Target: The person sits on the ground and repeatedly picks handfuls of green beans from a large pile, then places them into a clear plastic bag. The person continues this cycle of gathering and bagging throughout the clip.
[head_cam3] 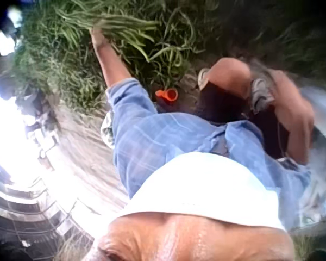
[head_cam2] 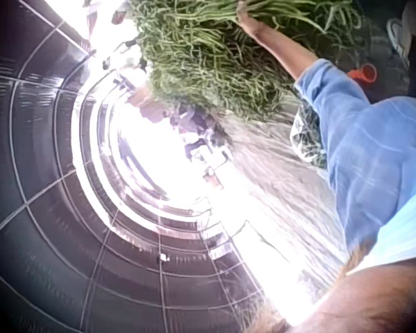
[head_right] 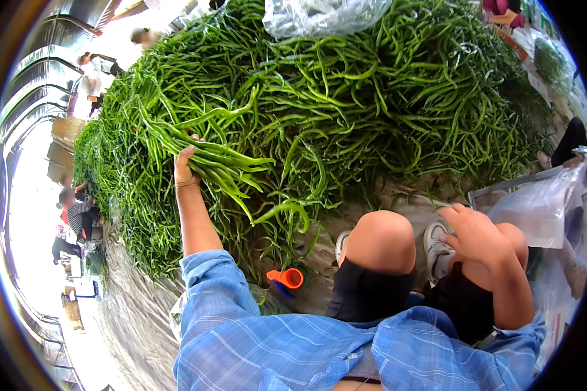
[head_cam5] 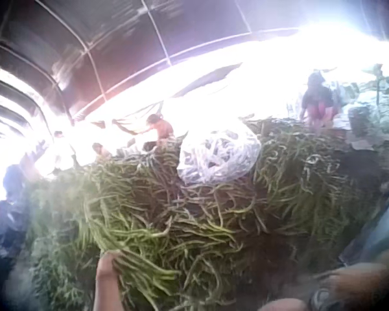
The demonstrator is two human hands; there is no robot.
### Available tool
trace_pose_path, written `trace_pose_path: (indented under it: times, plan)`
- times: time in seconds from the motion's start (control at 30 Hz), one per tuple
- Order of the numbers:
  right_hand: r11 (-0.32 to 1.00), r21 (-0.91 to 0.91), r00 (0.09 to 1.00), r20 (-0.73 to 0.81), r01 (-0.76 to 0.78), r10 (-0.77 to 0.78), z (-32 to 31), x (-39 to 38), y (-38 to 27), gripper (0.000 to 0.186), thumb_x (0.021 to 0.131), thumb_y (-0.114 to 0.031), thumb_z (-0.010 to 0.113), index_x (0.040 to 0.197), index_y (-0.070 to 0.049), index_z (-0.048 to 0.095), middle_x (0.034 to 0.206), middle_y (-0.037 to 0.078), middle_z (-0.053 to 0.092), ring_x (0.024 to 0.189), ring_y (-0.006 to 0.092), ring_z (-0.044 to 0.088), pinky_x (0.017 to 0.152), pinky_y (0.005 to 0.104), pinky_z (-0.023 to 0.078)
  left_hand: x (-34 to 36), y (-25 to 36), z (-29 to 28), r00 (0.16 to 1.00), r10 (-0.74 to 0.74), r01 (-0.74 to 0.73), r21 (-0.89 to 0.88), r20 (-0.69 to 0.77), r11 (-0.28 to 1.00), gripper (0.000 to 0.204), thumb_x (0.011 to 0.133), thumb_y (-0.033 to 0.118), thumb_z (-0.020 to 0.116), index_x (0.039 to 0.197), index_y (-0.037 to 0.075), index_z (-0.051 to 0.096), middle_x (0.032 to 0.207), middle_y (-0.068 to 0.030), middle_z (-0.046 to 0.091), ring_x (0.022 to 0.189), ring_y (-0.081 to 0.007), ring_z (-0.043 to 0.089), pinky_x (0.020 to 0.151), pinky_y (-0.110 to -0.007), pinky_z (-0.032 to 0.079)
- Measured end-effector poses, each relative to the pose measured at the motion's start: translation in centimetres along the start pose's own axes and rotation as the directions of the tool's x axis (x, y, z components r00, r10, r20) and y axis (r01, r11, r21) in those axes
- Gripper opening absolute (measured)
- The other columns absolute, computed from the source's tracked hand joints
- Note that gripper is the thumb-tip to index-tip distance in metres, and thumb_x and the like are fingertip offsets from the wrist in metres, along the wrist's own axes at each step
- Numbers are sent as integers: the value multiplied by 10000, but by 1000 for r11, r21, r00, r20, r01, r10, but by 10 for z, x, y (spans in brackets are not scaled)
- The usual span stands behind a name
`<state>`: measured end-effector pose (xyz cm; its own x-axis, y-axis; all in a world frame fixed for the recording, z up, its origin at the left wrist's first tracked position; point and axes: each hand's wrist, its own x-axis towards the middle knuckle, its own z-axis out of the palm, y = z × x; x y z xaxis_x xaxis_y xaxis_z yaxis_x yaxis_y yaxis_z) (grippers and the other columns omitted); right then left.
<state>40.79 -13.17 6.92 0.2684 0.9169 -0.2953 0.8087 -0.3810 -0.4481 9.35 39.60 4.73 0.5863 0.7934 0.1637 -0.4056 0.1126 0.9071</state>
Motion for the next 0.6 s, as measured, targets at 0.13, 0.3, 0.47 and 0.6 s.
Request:
trace_pose_path:
  times: [0.13,0.3,0.47,0.6]
  plan:
    - [963,223,968,-233,150,-97,-26,13,-37,508,819,-82,677,1290,-14,498,1162,196,563,1083,361,561,922,420,465,-24,47,50,978,104,-75,-160,180,984,514,716,109,711,1187,63,509,1024,-63,538,978,-231,540,879,-390,509]
    - [832,-206,536,-681,514,-499,-58,62,-163,573,844,-161,693,1352,-44,455,1290,187,525,1177,343,547,993,419,444,-83,77,99,883,159,-23,-298,442,954,775,684,106,737,1384,85,405,987,-61,535,944,-211,542,874,-372,490]
    - [905,-346,571,-703,248,-425,-55,94,-252,968,768,-376,766,1503,-96,203,1404,196,443,1259,338,499,1016,652,311,-140,52,145,836,212,25,-421,506,907,875,673,131,706,1462,134,329,975,-37,478,899,-180,484,853,-354,433]
    - [894,-75,878,-168,442,-448,-55,114,-245,524,815,-292,698,1225,-4,548,956,174,683,870,271,668,762,342,510,-182,20,161,884,261,96,-696,389,712,815,685,186,688,1435,163,371,975,-1,481,923,-147,502,883,-338,425]
